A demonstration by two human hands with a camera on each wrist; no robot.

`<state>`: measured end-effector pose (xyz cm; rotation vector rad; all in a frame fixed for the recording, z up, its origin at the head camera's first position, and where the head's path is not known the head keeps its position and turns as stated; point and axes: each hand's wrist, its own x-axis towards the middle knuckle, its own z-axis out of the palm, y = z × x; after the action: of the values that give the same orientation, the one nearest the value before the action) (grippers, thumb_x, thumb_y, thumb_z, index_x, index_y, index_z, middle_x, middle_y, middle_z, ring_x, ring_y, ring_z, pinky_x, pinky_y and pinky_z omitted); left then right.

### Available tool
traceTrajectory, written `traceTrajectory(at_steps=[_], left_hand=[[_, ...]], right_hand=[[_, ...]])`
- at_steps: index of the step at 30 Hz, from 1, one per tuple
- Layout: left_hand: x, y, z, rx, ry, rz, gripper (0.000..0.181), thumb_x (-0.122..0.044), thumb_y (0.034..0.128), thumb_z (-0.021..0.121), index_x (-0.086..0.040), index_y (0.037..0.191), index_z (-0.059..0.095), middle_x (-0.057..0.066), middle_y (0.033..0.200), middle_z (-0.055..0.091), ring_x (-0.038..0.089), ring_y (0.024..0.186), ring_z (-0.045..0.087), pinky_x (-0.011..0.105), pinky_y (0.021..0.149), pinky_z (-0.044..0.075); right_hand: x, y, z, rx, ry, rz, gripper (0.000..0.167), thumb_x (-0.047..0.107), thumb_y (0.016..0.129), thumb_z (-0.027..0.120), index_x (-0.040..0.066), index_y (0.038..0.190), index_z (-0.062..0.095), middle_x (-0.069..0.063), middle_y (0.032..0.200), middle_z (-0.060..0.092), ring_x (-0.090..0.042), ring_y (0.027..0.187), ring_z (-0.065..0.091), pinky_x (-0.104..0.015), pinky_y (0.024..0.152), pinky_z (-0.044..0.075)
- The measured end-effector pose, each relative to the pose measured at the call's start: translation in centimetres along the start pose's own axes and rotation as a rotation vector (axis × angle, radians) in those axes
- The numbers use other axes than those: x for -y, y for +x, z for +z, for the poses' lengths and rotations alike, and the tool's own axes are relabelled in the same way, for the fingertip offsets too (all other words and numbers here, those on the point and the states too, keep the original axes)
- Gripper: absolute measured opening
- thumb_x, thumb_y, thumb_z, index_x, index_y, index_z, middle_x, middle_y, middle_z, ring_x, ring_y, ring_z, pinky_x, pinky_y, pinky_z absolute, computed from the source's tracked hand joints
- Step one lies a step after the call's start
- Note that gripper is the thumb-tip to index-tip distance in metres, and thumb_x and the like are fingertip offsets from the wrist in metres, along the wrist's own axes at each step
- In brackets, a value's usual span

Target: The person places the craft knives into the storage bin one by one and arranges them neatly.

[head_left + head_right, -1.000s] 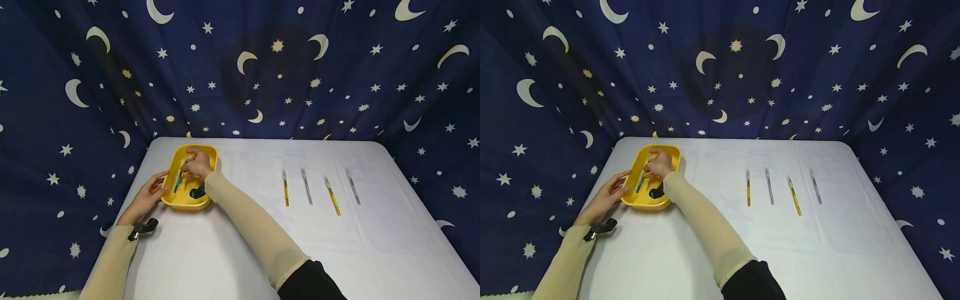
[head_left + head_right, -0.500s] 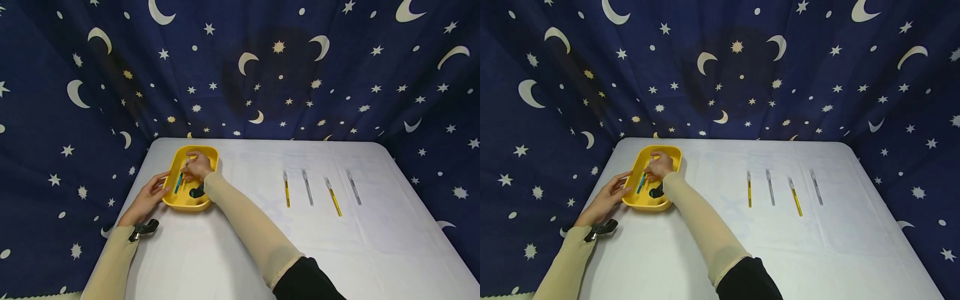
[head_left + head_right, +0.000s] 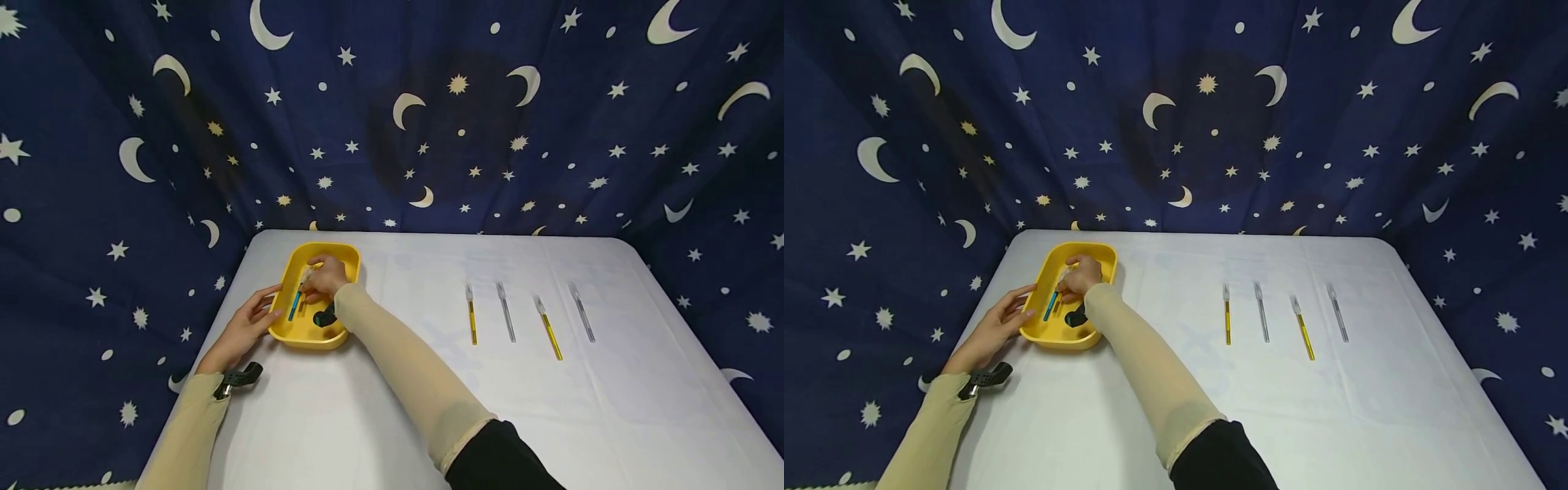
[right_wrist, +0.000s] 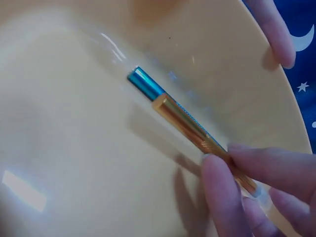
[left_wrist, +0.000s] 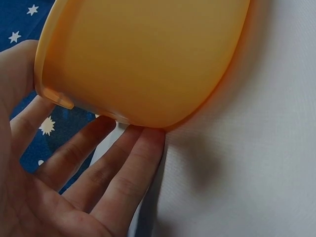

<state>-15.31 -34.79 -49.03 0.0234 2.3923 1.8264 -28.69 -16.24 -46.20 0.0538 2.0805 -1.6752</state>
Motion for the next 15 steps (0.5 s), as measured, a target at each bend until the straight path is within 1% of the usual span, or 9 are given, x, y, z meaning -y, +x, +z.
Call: traceTrajectory(at_steps=[3, 6, 11, 15], left_hand=[[-0.01, -0.05, -0.03, -0.003, -0.003, -0.008, 0.065, -0.022, 0.1150, 0.062, -0.012, 0.172, 0.032, 0.028, 0.169, 0.036, 0.048, 0.152, 0.041, 0.024, 0.098, 0.055], [0.02, -0.03, -0.03, -0.005, -0.005, -0.008, 0.065, -0.022, 0.1149, 0.062, -0.012, 0.172, 0.032, 0.028, 0.169, 0.036, 0.048, 0.152, 0.041, 0.025, 0.097, 0.056], [-0.05, 0.00, 0.05, -0.009, 0.005, -0.007, 0.066, -0.023, 0.1148, 0.062, -0.012, 0.172, 0.032, 0.028, 0.169, 0.037, 0.048, 0.152, 0.042, 0.025, 0.097, 0.056], [-0.19, -0.01, 0.09, -0.012, 0.019, -0.008, 0.066, -0.023, 0.1147, 0.062, -0.012, 0.172, 0.033, 0.028, 0.168, 0.037, 0.048, 0.152, 0.042, 0.023, 0.097, 0.055]], right_hand=[[-0.01, 0.26, 0.11, 0.011, -0.030, 0.008, 0.064, -0.016, 0.082, 0.088, 0.007, 0.138, 0.069, -0.012, 0.080, 0.075, -0.025, 0.056, 0.071, -0.032, 0.050, 0.060], [0.04, 0.46, 0.17, 0.009, -0.058, 0.015, 0.064, -0.016, 0.081, 0.089, 0.008, 0.137, 0.070, -0.012, 0.078, 0.075, -0.023, 0.053, 0.070, -0.032, 0.050, 0.059], [0.11, 0.69, 0.13, 0.008, -0.076, 0.020, 0.064, -0.017, 0.080, 0.089, 0.009, 0.136, 0.072, -0.013, 0.080, 0.074, -0.023, 0.056, 0.072, -0.033, 0.051, 0.060], [0.12, 0.68, 0.04, 0.011, -0.095, 0.011, 0.064, -0.016, 0.081, 0.089, 0.009, 0.137, 0.073, -0.013, 0.077, 0.073, -0.024, 0.059, 0.072, -0.034, 0.054, 0.062]])
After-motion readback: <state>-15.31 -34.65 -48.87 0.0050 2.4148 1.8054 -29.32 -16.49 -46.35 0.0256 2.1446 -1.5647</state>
